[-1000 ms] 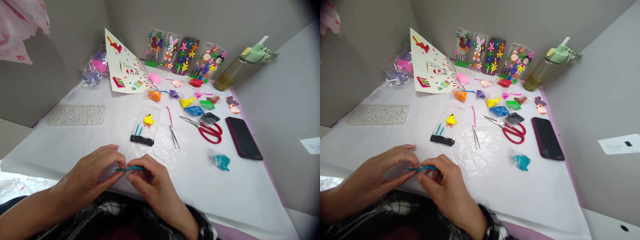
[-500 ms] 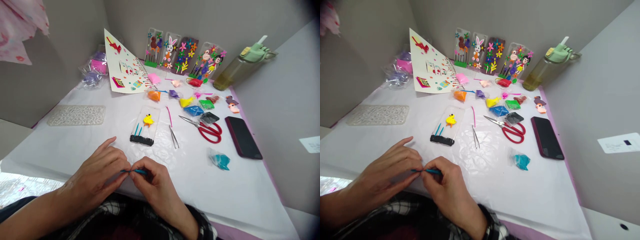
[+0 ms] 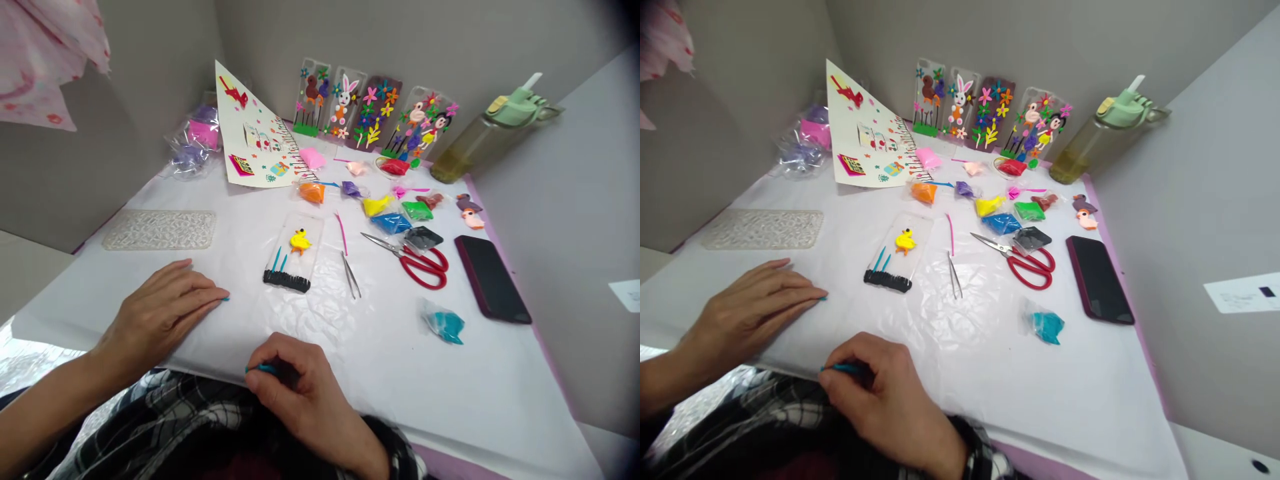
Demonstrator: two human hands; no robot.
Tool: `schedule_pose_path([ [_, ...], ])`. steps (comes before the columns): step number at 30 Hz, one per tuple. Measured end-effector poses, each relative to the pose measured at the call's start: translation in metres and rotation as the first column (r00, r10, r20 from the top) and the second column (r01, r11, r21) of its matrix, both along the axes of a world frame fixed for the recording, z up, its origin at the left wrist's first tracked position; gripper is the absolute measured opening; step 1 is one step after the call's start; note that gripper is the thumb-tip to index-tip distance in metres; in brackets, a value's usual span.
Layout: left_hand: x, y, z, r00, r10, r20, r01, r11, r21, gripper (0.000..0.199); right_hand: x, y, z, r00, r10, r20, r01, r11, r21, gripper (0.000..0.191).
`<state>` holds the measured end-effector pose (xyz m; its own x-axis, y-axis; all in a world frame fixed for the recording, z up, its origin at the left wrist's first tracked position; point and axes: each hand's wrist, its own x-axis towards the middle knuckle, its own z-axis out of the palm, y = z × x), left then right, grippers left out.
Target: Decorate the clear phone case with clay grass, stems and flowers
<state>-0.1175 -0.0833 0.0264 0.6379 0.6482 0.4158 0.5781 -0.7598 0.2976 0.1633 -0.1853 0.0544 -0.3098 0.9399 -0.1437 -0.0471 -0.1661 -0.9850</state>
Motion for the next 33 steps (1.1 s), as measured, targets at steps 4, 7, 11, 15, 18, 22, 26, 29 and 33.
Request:
schedule_pose_path([
  [4,-0.014,-0.025,-0.022,0.994,0.005,-0.105,-0.008,1.0,-0.022,0.055,-0.001,0.0,0.0,1.0,-0.012,0.009,0.012,1.0,-0.002,0.013],
  [7,-0.018,-0.045,-0.034,0.976,-0.029,-0.216,0.037,0.999,0.033,0.069,-0.001,0.001,0.0,1.0,-0.011,0.015,0.011,1.0,-0.005,0.012],
  [11,-0.01,-0.049,-0.038,0.959,-0.01,-0.284,0.017,1.0,0.024,0.1,-0.001,0.001,0.0,0.999,-0.011,0.037,0.011,1.0,0.002,0.011],
  [15,0.004,-0.034,-0.034,0.953,0.022,-0.301,-0.015,1.0,0.028,0.111,0.0,0.0,-0.001,0.999,-0.012,0.053,0.011,1.0,0.005,0.011],
  [18,0.008,-0.042,-0.036,0.951,-0.003,-0.309,0.023,0.998,0.06,0.116,0.0,-0.001,0.0,0.998,-0.012,0.055,0.011,1.0,0.008,0.011],
  [22,-0.001,-0.076,-0.037,0.948,-0.03,-0.318,0.038,0.999,0.018,0.086,0.0,0.0,0.001,0.999,-0.003,0.049,0.003,1.0,0.002,0.011],
  [26,-0.019,-0.081,-0.024,0.982,0.043,-0.182,-0.06,0.995,-0.085,0.058,0.0,0.0,0.001,0.999,0.005,0.044,-0.004,1.0,-0.008,0.012],
  [29,-0.023,-0.06,-0.012,0.991,0.113,-0.065,-0.121,0.983,-0.136,0.039,-0.001,0.0,0.001,0.999,0.0,0.04,0.001,1.0,-0.018,0.012],
  [33,-0.008,-0.036,-0.006,0.989,0.149,0.019,-0.142,0.969,-0.201,0.024,-0.001,0.001,0.0,0.999,-0.001,0.04,0.002,1.0,-0.02,0.012],
])
